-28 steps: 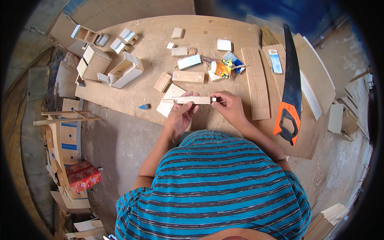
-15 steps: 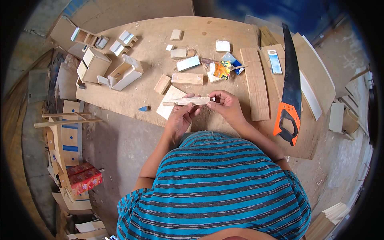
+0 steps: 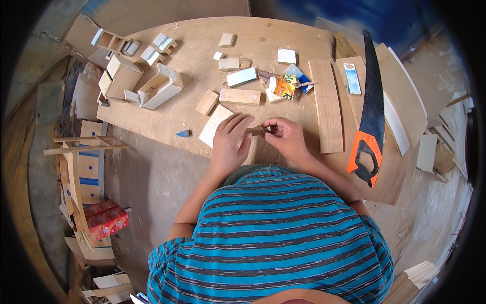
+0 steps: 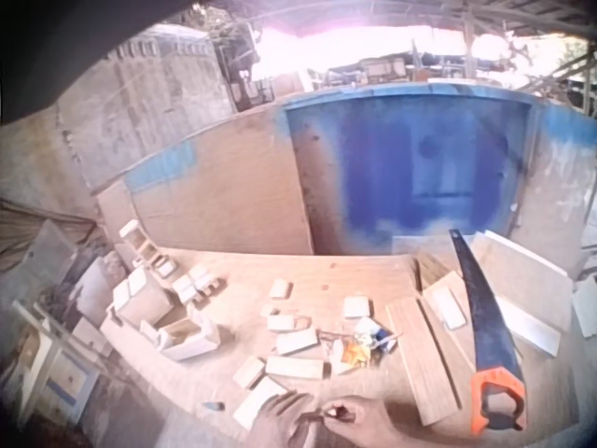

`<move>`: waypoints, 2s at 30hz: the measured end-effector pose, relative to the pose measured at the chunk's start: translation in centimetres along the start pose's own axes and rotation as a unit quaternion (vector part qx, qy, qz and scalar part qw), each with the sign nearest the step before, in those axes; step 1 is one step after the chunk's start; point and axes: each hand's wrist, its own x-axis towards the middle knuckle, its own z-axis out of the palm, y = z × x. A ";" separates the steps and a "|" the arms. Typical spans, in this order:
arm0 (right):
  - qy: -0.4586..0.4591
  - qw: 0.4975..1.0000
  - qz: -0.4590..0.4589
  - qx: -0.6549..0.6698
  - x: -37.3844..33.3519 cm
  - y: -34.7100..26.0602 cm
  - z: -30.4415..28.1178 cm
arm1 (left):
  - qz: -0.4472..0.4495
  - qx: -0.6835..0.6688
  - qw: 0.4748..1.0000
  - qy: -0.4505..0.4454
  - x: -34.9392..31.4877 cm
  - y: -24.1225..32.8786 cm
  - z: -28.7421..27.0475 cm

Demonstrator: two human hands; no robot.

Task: The person glues small wooden components together to assemble miniature furniture pieces. They apply glue to the edges of thin wood strips using a applicator, then press the pieces together by hand and hold them to bond, occasionally using a hand saw to trim small parts on a wooden workbench.

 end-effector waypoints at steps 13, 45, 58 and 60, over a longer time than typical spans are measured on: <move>-0.013 0.998 -0.034 -0.051 0.3 1.1 -1.0 | -0.066 -0.074 0.973 -0.211 0.7 -1.7 1.6; 0.040 0.850 -0.222 -0.476 0.1 1.2 -3.1 | 0.021 0.061 0.982 -0.177 0.8 -4.9 1.6; 0.037 0.856 -0.224 -0.464 0.3 1.5 -3.0 | 0.038 0.091 0.986 -0.137 0.8 -5.3 1.7; 0.038 0.854 -0.232 -0.465 0.4 1.4 -3.0 | 0.073 0.099 0.991 -0.046 0.9 -4.8 1.7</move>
